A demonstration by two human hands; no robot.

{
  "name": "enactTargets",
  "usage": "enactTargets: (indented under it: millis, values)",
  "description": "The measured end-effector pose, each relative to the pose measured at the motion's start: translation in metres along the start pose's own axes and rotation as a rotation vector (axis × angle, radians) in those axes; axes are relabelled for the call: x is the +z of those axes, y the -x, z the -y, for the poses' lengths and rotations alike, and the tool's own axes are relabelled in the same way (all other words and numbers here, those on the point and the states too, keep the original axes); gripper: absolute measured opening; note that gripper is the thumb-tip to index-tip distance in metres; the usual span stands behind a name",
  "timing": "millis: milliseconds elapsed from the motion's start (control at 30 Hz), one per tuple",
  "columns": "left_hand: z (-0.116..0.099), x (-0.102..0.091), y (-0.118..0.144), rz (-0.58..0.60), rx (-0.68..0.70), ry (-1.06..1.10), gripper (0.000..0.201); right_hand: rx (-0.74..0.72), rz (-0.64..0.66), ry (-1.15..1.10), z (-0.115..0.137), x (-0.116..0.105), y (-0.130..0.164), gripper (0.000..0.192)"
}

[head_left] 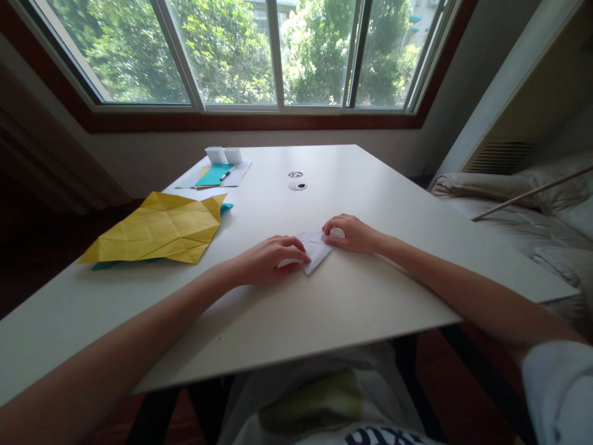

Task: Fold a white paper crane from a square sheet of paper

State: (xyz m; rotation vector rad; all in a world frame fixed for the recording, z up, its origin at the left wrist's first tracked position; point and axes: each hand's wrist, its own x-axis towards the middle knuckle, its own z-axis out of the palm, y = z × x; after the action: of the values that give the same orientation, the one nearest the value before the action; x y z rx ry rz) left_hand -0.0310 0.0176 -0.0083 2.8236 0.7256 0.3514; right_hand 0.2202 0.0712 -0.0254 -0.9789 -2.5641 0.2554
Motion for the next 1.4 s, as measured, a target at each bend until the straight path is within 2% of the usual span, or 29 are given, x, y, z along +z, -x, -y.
enactTargets:
  millis: [300,600,733,967,1100,1267,1400]
  values:
    - [-0.015,-0.003,-0.001,0.100,-0.048,-0.155,0.036,0.029,0.003,0.015,0.000,0.000,0.000,0.018]
    - [-0.017,-0.017,0.004,0.248,-0.081,-0.054,0.034,0.031,0.022,0.019,0.001,0.000,0.000,0.018]
    - [-0.018,-0.018,0.005,0.261,-0.098,-0.049,0.034,0.056,0.034,0.056,0.004,-0.001,0.000,0.020]
    - [-0.019,-0.018,0.005,0.266,-0.112,-0.040,0.035,0.079,0.003,0.037,0.025,0.007,0.006,0.056]
    - [-0.019,-0.018,0.004,0.277,-0.123,-0.031,0.036,0.163,-0.010,0.065,0.028,0.014,0.007,0.062]
    - [-0.020,-0.019,0.004,0.295,-0.142,-0.015,0.036,0.361,-0.004,0.117,0.010,0.014,0.004,0.058]
    - [-0.020,-0.020,0.004,0.297,-0.141,-0.007,0.036,0.434,0.014,0.134,-0.003,0.011,0.002,0.061]
